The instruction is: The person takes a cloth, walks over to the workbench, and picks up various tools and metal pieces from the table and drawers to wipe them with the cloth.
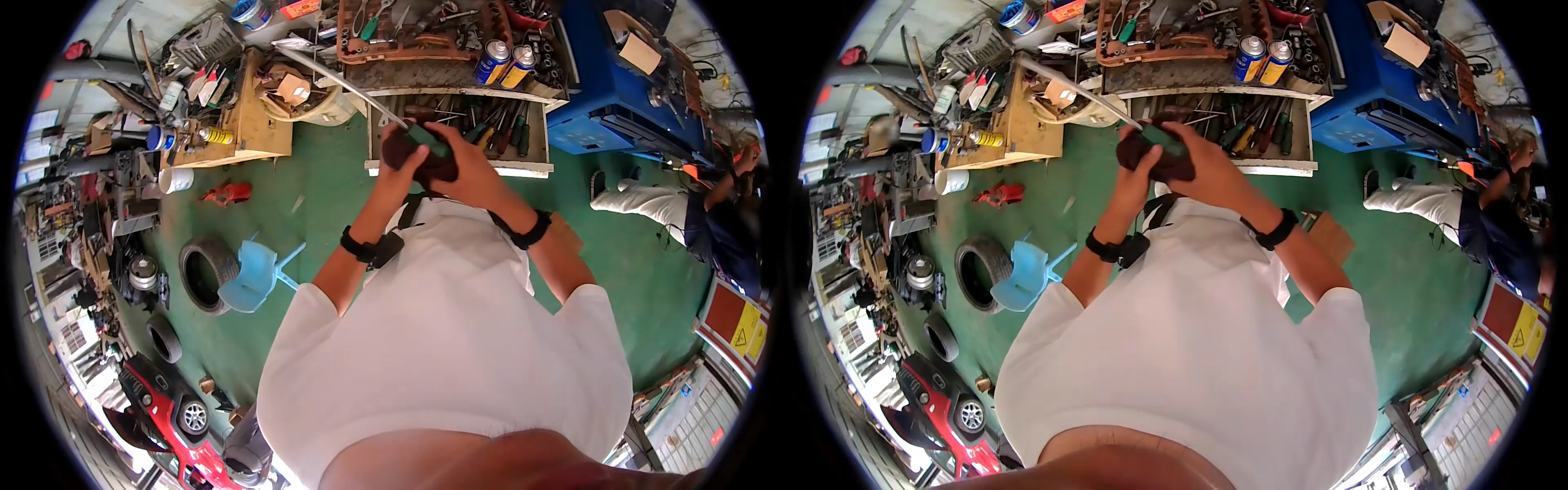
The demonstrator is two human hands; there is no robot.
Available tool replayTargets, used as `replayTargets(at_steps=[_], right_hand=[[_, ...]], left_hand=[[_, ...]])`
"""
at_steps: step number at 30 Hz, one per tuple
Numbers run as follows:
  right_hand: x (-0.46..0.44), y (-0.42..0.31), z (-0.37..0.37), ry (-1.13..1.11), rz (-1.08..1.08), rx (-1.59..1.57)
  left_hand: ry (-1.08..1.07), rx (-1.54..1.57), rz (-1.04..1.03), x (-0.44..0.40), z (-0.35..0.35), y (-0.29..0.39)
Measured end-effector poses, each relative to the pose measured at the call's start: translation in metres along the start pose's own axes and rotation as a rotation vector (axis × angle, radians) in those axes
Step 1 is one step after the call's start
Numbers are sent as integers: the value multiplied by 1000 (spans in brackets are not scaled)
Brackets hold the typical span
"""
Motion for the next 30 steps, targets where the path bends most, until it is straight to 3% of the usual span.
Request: replayTargets(at_steps=[4,7,10,13,15,19,21,23,26,30], right_hand=[[34,15,33,-134,-101,34],[56,24,40,-162,-46,173],[74,40,46,-211,-175,-7],[83,39,52,-206,-114,61],[90,39,53,-117,11,137],[97,50,52,13,89,307],[102,45,58,49,124,340],[100,60,51,-304,-137,299],[114,104,60,-418,-151,495],[144,145,92,-230,-146,508]], left_hand=[[-81,-325,-117,6,-45,9],[-167,-246,-78,16,-64,-2],[-83,-255,-79,22,-61,-19],[25,-340,-93,18,-69,-10],[260,7,192,27,-56,-25],[267,340,110,23,-47,-24],[301,270,158,27,-49,-24],[324,197,160,29,-50,-21],[382,28,119,37,-44,6],[533,-152,-23,55,-16,60]])
Point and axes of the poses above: each hand's wrist, its own x-axis away from the middle knuckle, its own z-axis out of the back of the hand, y = z × x, the point moved 8 cm from there along -x, towards the middle knuckle, and after that the axes turned 13 degrees about -y, right-handed, at the moved point
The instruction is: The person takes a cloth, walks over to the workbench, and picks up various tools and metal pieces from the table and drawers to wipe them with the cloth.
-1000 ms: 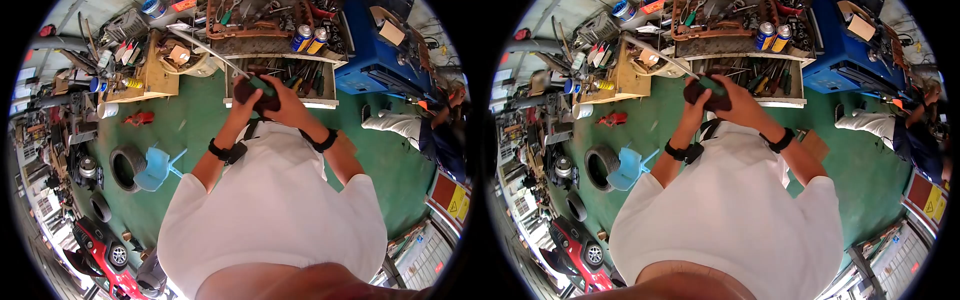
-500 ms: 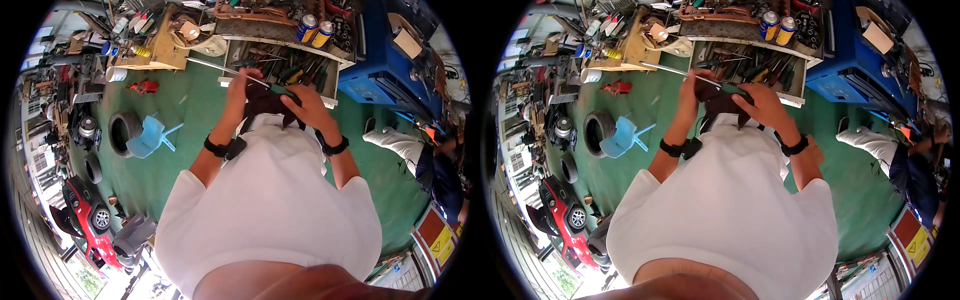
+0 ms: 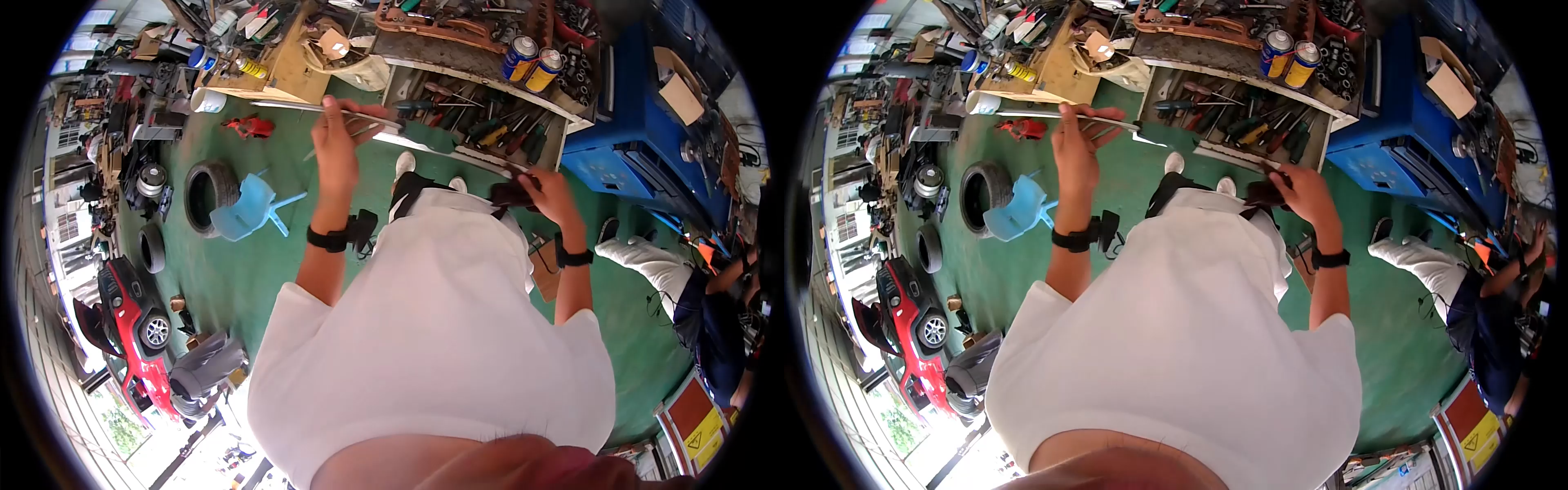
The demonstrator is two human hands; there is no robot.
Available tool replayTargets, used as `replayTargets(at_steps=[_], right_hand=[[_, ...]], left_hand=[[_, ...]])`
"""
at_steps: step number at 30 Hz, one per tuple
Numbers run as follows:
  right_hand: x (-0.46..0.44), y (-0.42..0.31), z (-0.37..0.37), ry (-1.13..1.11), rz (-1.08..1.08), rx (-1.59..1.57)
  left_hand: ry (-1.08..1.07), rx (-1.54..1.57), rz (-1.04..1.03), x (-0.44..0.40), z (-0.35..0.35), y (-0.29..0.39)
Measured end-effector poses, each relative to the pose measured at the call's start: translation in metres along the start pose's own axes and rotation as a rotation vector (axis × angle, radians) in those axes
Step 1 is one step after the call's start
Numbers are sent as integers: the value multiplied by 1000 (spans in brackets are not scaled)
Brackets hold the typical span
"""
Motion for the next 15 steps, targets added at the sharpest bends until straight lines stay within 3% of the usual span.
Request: replayTargets(at_steps=[2,3,5,6,8,9,11,15], right_hand=[[10,8,16,85,-103,-355],[8,3,21,89,-102,-358],[10,-22,43,289,39,-534],[7,-37,50,298,33,-536],[1,-89,58,270,274,-504],[-6,-97,53,278,260,-510],[-23,-126,35,118,426,-266],[-44,-117,18,33,396,-227]], left_hand=[[5,-21,-12,2,7,4],[2,-35,-20,2,8,4],[-38,-49,12,3,-2,-12],[-75,-60,40,2,-13,-22],[-110,-46,90,3,-33,-43],[-134,-27,127,3,-45,-53],[-176,-6,166,9,-69,-60],[-240,120,199,12,-91,-70]])
Point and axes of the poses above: each hand's wrist, its own x-axis away from the middle knuckle, its own z-axis out of the back of the hand, y = z × x, the point moved 8 cm from there along -x, towards the middle knuckle, and after that the axes turned 13 degrees about -y, right-handed, at the moved point
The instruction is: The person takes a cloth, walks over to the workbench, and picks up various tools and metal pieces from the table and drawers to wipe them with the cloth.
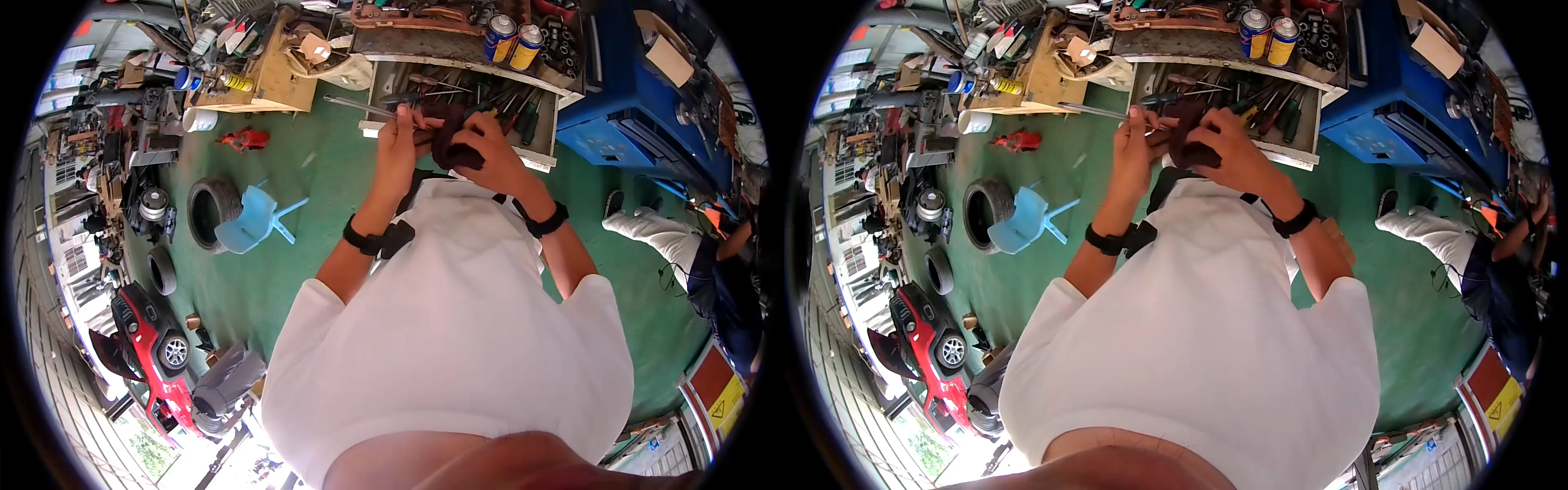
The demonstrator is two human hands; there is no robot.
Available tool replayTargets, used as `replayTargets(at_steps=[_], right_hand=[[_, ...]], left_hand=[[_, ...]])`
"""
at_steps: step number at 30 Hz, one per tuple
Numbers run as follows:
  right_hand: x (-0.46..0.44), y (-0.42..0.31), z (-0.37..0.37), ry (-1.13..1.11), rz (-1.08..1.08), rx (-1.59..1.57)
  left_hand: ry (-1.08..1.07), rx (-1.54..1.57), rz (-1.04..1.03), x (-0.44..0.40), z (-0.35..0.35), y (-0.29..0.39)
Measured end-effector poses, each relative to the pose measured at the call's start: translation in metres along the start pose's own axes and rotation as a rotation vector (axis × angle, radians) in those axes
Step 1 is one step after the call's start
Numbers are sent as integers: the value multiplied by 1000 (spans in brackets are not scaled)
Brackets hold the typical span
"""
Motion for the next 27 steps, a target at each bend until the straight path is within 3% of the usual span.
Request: replayTargets(at_steps=[2,3,5,6,8,12,14,16,18,20,22,23,25,27], right_hand=[[3,-3,13,203,-4,45],[0,-3,11,197,-1,42],[-3,0,13,293,86,-260],[-2,1,13,285,88,-257],[-1,18,-3,41,-103,-419],[8,29,-11,1,-82,-463],[19,47,-19,-110,-247,-415],[37,79,-28,-76,-281,-404],[38,86,-24,-56,-310,-383],[41,83,-11,-15,-479,-245],[34,83,-8,0,-521,-228],[24,75,-8,-71,-490,-172],[6,57,-8,-137,-460,-111],[-15,13,-1,-90,-144,85]], left_hand=[[-4,1,-32,2,4,6],[2,3,-32,3,5,8],[-32,9,-55,6,2,14],[-26,15,-59,7,7,13],[-183,-138,-109,7,4,14],[-274,-291,-112,11,3,11],[-301,-335,-113,18,-5,12],[-346,-297,-105,19,8,10],[-433,-697,157,25,42,0],[-418,-765,184,29,61,15],[-133,-935,-40,35,65,59],[-139,-938,-38,34,56,68],[-217,-1376,-483,42,8,101],[-300,-1454,-479,27,5,89]])
Point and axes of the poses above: each hand's wrist, its own x-axis away from the middle knuckle, its own z-axis out of the back of the hand, y = z × x, the point moved 8 cm from there along -x, towards the middle knuckle, and after that the axes turned 13 degrees about -y, right-handed, at the moved point
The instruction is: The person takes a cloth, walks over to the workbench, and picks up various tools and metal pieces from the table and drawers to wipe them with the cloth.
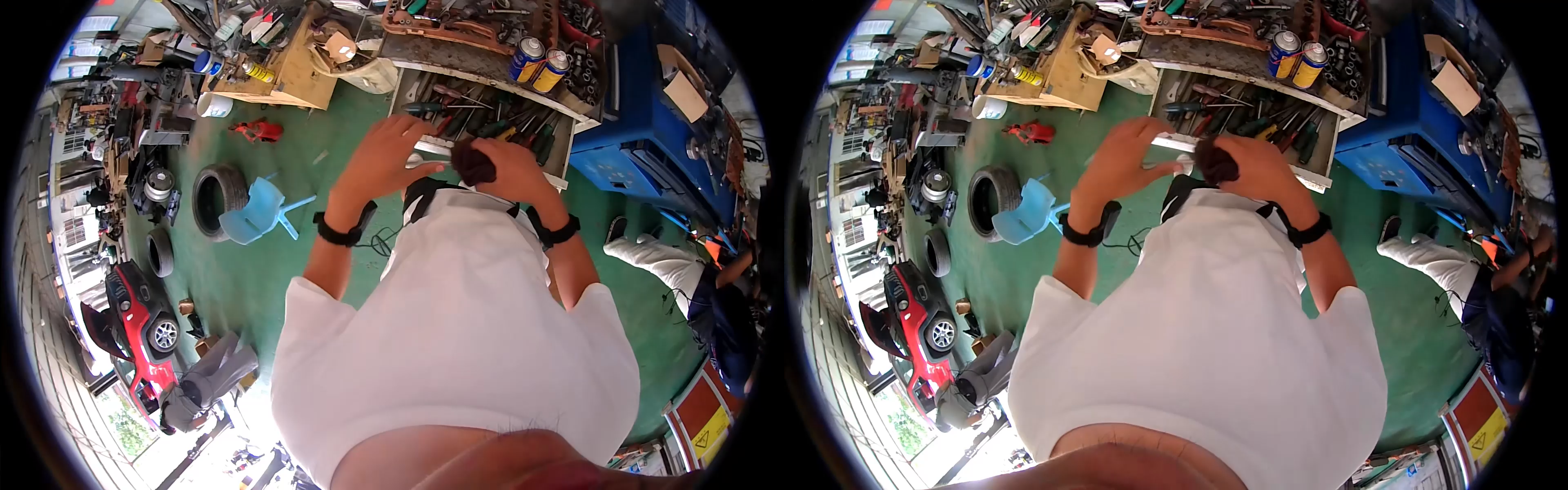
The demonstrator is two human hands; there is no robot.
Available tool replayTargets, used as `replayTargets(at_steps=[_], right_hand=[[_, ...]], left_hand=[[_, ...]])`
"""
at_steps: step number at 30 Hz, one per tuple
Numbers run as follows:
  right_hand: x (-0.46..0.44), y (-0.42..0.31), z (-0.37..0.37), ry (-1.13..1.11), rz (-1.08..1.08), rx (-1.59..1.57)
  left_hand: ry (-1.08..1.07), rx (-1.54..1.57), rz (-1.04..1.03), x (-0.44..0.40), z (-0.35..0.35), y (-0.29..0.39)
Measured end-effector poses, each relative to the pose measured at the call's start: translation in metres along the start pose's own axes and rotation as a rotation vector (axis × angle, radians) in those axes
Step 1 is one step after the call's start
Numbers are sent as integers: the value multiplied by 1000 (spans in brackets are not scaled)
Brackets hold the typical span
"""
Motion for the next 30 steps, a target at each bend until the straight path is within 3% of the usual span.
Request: replayTargets(at_steps=[2,4,7,9,10,12,16,18,22,25,27,28,30], right_hand=[[-6,-24,11,1,36,64],[-8,-33,15,8,75,125],[1,-23,21,27,76,234],[4,-18,13,-91,137,146],[6,-10,15,-91,140,149],[12,11,14,-148,132,-155],[20,41,9,-142,0,-211],[23,58,10,-115,-154,-409],[27,65,23,85,-54,-473],[25,47,23,210,-60,-447],[14,1,28,282,81,62],[6,-9,25,285,75,63],[-4,-41,16,230,295,188]], left_hand=[[-75,-72,-47,-4,-14,0],[-565,222,227,6,-65,-23],[-449,299,200,14,-68,-13],[-496,205,228,16,-74,-14],[-439,177,148,16,-78,-12],[-379,154,74,22,-87,-13],[-399,190,130,36,-93,-20],[-444,168,157,44,-91,-23],[-364,105,321,57,-81,-44],[-299,88,376,52,-78,-44],[-285,81,399,37,-83,-38],[-245,68,373,30,-85,-28],[-197,55,341,18,-86,-19]])
Point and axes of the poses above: each hand's wrist, its own x-axis away from the middle knuckle, its own z-axis out of the back of the hand, y = z × x, the point moved 8 cm from there along -x, towards the middle knuckle, and after that the axes turned 13 degrees about -y, right-handed, at the moved point
